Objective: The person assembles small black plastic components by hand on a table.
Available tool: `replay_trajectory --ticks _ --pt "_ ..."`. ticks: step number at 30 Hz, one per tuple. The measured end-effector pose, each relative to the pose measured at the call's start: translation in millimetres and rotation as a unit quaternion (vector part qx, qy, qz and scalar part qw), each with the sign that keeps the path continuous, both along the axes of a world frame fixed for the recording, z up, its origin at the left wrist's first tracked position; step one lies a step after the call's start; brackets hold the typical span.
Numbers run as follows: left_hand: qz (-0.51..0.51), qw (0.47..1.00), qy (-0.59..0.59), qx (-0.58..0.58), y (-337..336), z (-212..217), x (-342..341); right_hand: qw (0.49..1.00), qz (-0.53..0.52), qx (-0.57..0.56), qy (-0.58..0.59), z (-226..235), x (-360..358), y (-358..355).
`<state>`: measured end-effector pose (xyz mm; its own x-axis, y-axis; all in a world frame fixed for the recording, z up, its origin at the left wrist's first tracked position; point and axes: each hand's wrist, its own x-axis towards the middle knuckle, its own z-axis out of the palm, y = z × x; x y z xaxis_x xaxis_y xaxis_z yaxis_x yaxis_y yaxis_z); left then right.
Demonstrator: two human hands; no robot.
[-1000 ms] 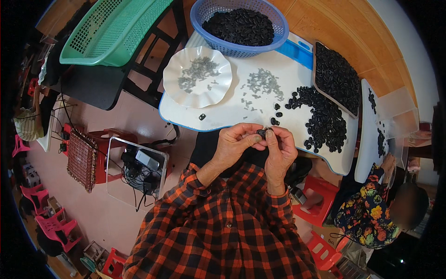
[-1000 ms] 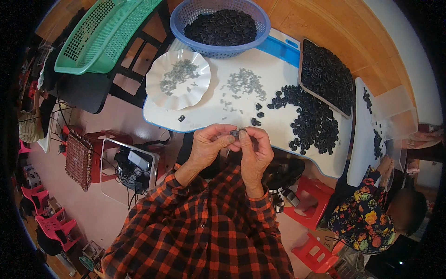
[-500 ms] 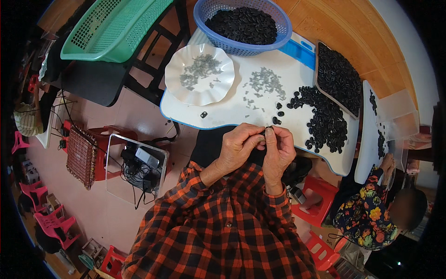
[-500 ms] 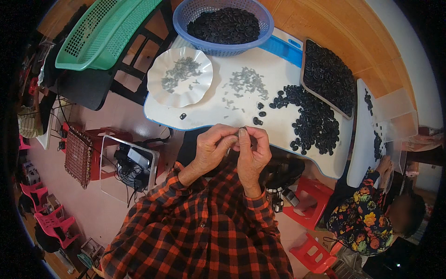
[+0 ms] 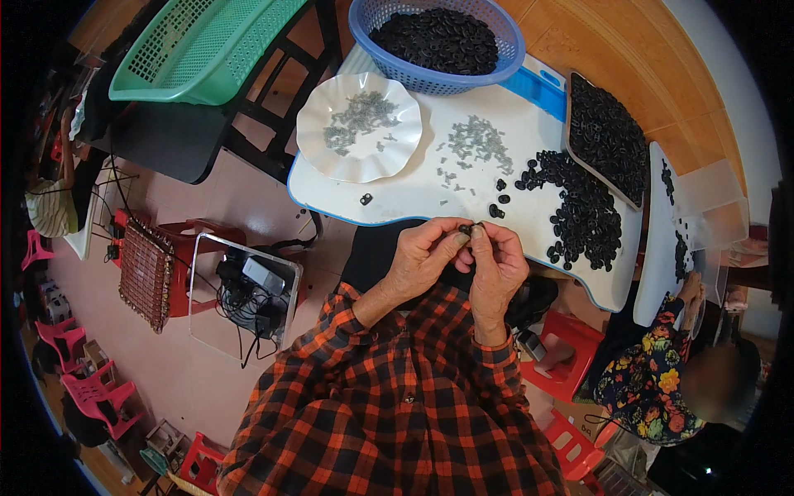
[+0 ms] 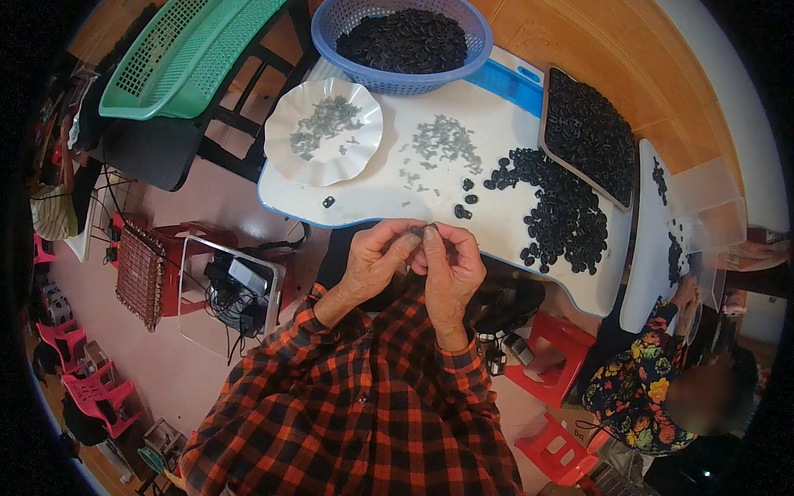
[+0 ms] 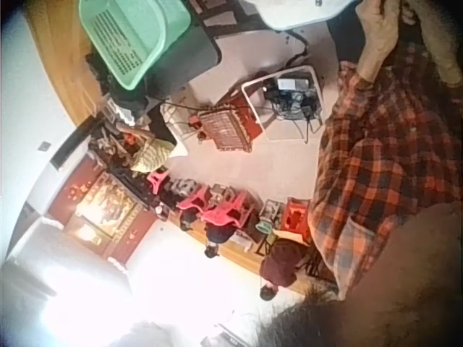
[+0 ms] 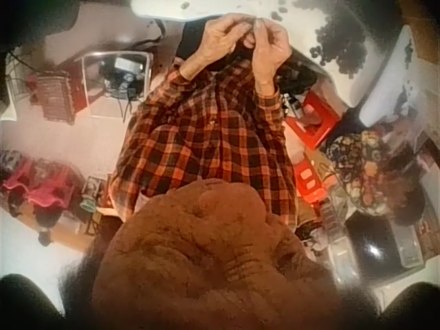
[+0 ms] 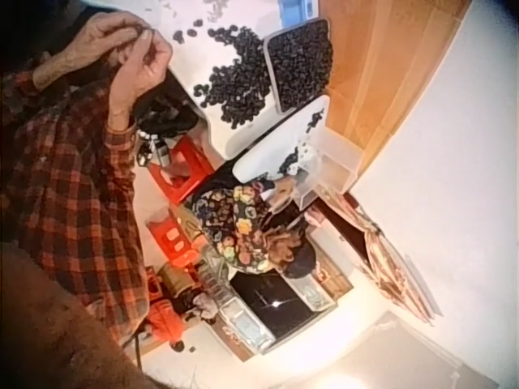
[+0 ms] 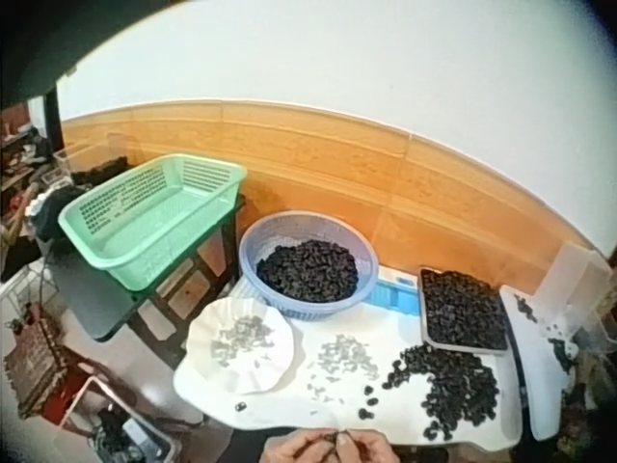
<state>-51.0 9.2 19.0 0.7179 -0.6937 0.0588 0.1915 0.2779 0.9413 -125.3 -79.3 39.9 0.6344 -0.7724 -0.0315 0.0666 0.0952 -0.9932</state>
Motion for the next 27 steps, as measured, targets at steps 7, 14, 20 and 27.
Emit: replay_trajectory --ticks 7,14,20,27 --pt "0.031 0.995 -0.096 0.026 -2.2 -8.4 1.1 0.994 -0.027 -0.102 -0.002 4.9 2.8 0.2" --pt "-0.018 0.979 -0.187 0.081 1.4 -5.2 4.0 0.99 -0.011 -0.141 0.001 -6.3 2.4 -5.2" --pt "-0.013 0.999 -0.022 0.018 -1.7 -9.2 -4.2 0.996 -0.02 -0.085 0.023 1.3 2.9 -2.6" --pt "-0.041 0.996 0.071 -0.041 -1.3 -17.5 -4.4 0.998 -0.019 -0.05 0.035 -2.2 2.4 -3.2"
